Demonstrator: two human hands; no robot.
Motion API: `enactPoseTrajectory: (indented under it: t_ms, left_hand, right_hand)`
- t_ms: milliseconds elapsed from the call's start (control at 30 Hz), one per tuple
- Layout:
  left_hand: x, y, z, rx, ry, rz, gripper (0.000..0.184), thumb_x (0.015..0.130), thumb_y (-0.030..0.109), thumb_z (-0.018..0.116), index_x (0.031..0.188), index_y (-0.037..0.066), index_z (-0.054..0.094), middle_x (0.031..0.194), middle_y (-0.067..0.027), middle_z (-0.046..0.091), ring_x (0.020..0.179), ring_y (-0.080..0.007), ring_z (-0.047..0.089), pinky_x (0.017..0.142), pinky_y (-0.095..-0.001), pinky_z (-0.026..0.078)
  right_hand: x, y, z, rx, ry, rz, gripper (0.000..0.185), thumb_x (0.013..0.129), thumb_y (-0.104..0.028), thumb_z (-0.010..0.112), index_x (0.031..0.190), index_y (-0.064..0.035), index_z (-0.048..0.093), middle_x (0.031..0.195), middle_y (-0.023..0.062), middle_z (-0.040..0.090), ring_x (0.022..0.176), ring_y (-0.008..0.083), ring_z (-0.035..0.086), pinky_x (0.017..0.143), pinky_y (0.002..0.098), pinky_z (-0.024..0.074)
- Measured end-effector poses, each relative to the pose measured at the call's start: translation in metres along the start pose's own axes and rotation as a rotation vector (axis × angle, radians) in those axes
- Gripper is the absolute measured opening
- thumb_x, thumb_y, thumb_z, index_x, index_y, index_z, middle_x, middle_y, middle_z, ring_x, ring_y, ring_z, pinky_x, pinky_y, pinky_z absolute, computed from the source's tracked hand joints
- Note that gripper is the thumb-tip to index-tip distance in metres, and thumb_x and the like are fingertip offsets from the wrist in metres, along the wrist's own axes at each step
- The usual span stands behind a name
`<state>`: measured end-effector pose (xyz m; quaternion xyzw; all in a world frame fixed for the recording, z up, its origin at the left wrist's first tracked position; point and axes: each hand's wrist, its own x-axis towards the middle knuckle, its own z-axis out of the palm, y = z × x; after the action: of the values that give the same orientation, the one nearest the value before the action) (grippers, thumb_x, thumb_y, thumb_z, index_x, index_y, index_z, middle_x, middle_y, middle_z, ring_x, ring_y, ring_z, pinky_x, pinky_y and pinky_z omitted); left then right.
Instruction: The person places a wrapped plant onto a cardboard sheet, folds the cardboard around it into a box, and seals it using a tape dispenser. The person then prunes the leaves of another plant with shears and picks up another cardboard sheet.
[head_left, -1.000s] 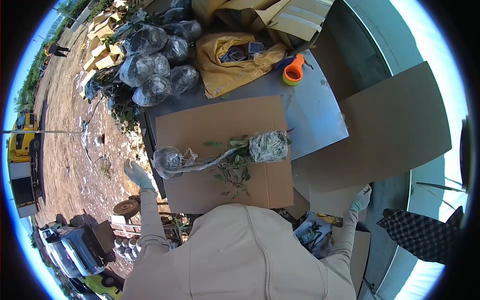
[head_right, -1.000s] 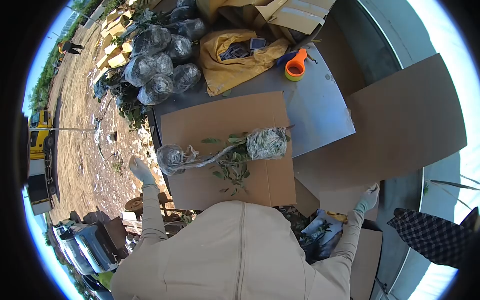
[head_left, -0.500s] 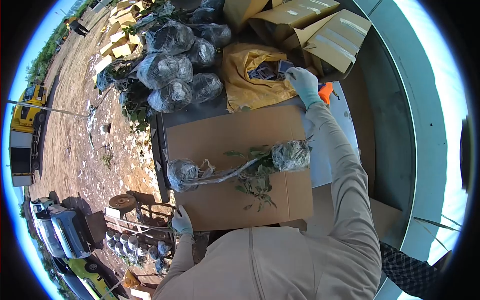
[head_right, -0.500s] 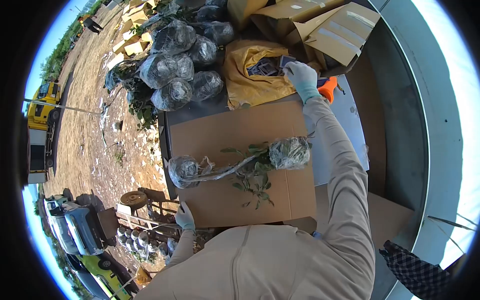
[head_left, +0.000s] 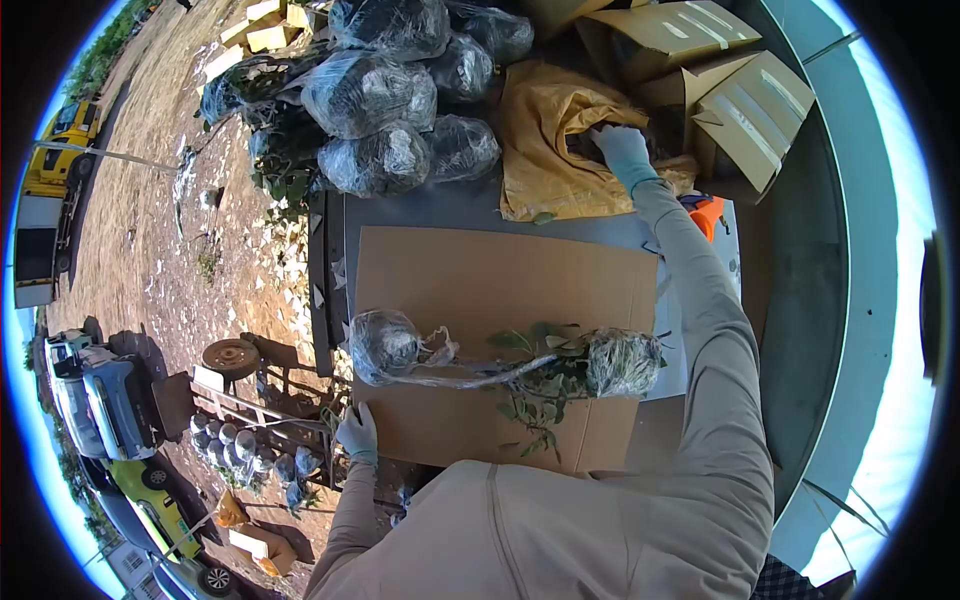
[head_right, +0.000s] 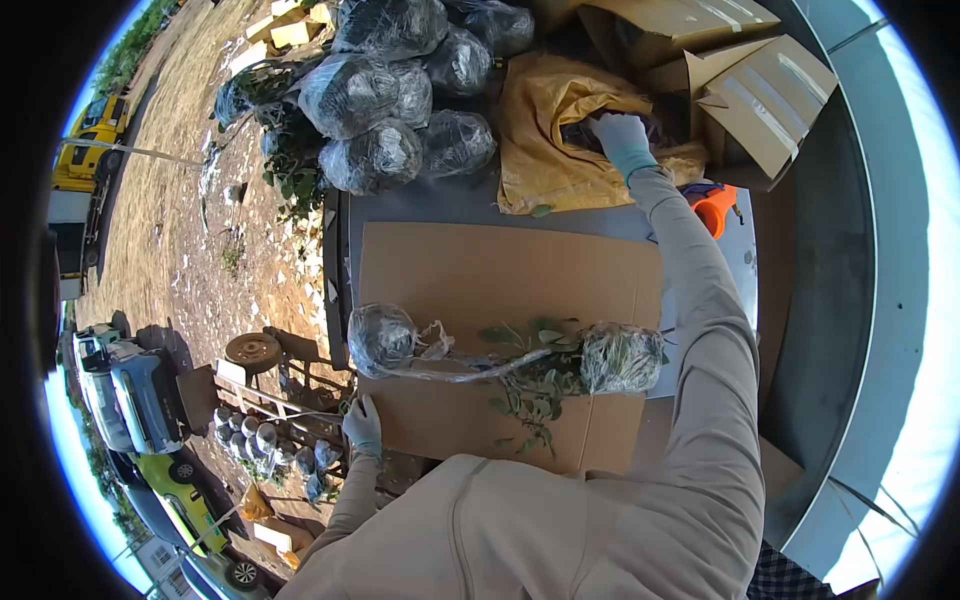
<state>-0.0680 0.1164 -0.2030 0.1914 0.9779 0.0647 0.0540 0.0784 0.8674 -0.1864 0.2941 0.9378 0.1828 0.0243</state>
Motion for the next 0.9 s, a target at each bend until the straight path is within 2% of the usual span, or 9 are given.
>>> enactPoseTrajectory:
  t_ms: [133,267,333,467,533,633,733,833,900]
  left_hand:
    - [0.003,0.004,-0.012,0.057,-0.102,-0.039,0.039,0.099,0.04,0.058,0.092,0.003,0.07,0.074,-0.0235,0.069,0.07,-0.0438,0.068,0.061,-0.0545,0.052]
    - [0.019,0.005,-0.018,-0.196,0.042,-0.036,0.034,0.097,0.016,0.063,0.127,0.0,0.062,0.114,-0.0195,0.069,0.104,-0.0355,0.065,0.089,-0.0456,0.051]
    - [0.042,0.048,-0.048,-0.285,0.226,0.132,0.033,0.096,0.011,0.061,0.127,-0.001,0.061,0.12,-0.0192,0.066,0.11,-0.0363,0.063,0.094,-0.046,0.049]
    - [0.082,0.16,-0.093,-0.524,0.271,0.485,0.034,0.092,0.001,0.058,0.126,-0.002,0.061,0.131,-0.0191,0.06,0.121,-0.0373,0.058,0.104,-0.0475,0.045]
    - [0.097,0.196,-0.093,-0.471,0.247,0.735,0.028,0.09,0.004,0.062,0.117,0.001,0.066,0.128,-0.0167,0.064,0.12,-0.0353,0.06,0.105,-0.0469,0.045]
    - [0.103,0.205,-0.088,-0.262,0.163,0.876,0.02,0.088,0.008,0.067,0.107,0.004,0.07,0.117,-0.0122,0.07,0.114,-0.0336,0.064,0.105,-0.0473,0.046]
    - [0.1,0.205,-0.079,-0.257,0.224,0.854,0.012,0.085,0.011,0.07,0.096,0.005,0.069,0.105,-0.0079,0.073,0.105,-0.0323,0.067,0.102,-0.0484,0.049]
    - [0.096,0.203,-0.079,-0.253,0.263,0.854,0.01,0.084,0.01,0.071,0.093,0.006,0.068,0.103,-0.0074,0.073,0.103,-0.0316,0.067,0.1,-0.0481,0.05]
    - [0.094,0.203,-0.079,-0.256,0.28,0.85,0.009,0.084,0.009,0.071,0.091,0.006,0.067,0.102,-0.0071,0.073,0.103,-0.0311,0.067,0.1,-0.0479,0.05]
  right_hand:
    - [0.012,-0.012,0.02,0.097,-0.193,0.079,0.019,0.092,-0.017,0.058,0.103,-0.0227,0.072,0.099,0.0086,0.075,0.088,0.0294,0.074,0.072,0.0412,0.0584]
    - [-0.016,0.0,-0.041,0.417,0.083,0.219,0.018,0.094,-0.022,0.063,0.11,-0.0216,0.072,0.101,0.0064,0.075,0.088,0.0273,0.073,0.074,0.0392,0.0573]
    - [-0.045,-0.026,-0.092,0.722,0.315,0.281,0.023,0.093,-0.025,0.067,0.115,-0.0212,0.072,0.1,0.0058,0.074,0.086,0.0261,0.073,0.074,0.0388,0.0566]
    - [-0.141,-0.148,-0.162,1.215,-0.236,0.056,0.03,0.089,-0.026,0.071,0.118,-0.0229,0.072,0.104,0.0064,0.073,0.097,0.0299,0.07,0.085,0.0422,0.0549]
    - [-0.175,-0.189,-0.144,1.081,-0.289,-0.208,0.032,0.089,-0.032,0.072,0.12,-0.0247,0.071,0.107,0.0074,0.072,0.103,0.031,0.068,0.088,0.0437,0.054]
    - [-0.186,-0.154,-0.151,1.137,-0.385,-0.066,0.036,0.088,-0.038,0.072,0.121,-0.0237,0.07,0.107,0.0085,0.072,0.106,0.0322,0.067,0.09,0.0444,0.0534]
    - [-0.186,-0.055,-0.094,0.734,0.176,0.253,0.024,0.088,-0.034,0.072,0.106,-0.0174,0.07,0.095,0.0054,0.07,0.093,0.0307,0.068,0.076,0.0435,0.0543]
    - [-0.21,0.029,-0.046,0.493,0.036,0.689,0.019,0.088,-0.034,0.072,0.096,-0.0165,0.069,0.092,0.0035,0.07,0.09,0.0291,0.068,0.076,0.0454,0.0534]
    - [-0.232,0.036,-0.027,0.338,-0.058,0.521,0.025,0.087,-0.033,0.072,0.106,-0.018,0.069,0.101,0.0028,0.07,0.097,0.0271,0.068,0.078,0.0452,0.0542]
